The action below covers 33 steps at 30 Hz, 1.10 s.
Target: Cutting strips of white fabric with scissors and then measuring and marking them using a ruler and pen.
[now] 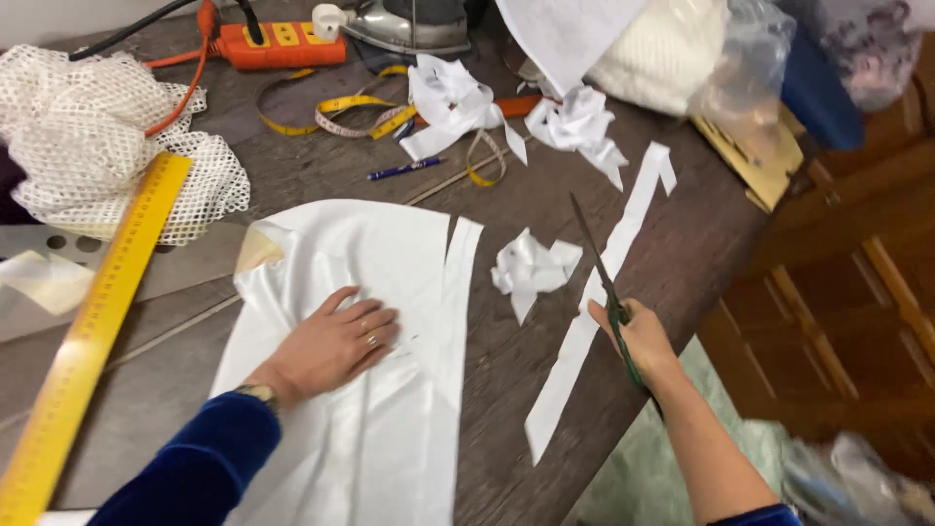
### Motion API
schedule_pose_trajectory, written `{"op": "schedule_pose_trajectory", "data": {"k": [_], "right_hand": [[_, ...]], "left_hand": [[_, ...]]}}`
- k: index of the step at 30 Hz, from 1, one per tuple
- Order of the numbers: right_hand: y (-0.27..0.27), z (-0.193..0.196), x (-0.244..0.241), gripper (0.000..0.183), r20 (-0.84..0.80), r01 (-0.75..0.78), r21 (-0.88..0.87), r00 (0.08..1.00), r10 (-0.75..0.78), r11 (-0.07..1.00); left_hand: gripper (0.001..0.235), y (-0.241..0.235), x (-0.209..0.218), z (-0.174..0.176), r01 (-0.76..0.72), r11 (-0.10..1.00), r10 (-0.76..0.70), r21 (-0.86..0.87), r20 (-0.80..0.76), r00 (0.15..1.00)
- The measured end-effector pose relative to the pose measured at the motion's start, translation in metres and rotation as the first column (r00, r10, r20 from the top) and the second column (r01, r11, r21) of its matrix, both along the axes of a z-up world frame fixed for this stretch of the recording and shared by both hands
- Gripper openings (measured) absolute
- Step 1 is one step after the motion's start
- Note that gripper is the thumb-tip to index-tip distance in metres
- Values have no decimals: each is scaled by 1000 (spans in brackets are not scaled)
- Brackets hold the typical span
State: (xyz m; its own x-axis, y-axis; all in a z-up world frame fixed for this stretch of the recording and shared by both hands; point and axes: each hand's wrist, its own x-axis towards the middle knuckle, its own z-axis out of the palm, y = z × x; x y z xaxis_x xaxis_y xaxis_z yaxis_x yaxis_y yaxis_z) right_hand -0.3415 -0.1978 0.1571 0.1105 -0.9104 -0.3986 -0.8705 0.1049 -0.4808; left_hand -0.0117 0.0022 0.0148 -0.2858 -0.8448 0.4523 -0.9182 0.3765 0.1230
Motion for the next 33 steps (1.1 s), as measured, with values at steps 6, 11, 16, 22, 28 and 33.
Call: {"op": "schedule_pose_trajectory", "data": {"k": [6, 11, 16, 22, 28, 33], "right_hand": [[-120, -37, -30, 59, -168, -312, -129, 942, 289, 941], [-173, -13, 2, 67, -294, -637, -78, 750, 592, 767], [-235, -46, 29, 66, -338, -859, -81, 500, 797, 505], [-289, -85, 50, 54, -302, -894, 66, 406, 863, 444], [-364, -157, 48, 61, -127, -958, -187, 242, 962, 216], [-371, -165, 51, 67, -326, -947, -102, 320, 890, 303]], "left_hand": [[37, 3, -5, -5, -107, 993, 97, 52, 172, 980], [44, 9, -31, -9, -438, 894, 395, 96, 296, 870], [53, 51, -90, 17, -861, 480, 809, 166, 297, 508], [40, 148, -168, 45, -984, 46, 994, 174, 93, 63], [44, 228, -201, 46, -920, -278, 955, 277, 184, -233], [31, 264, -152, 43, -933, -304, 944, 193, 196, -267]]}}
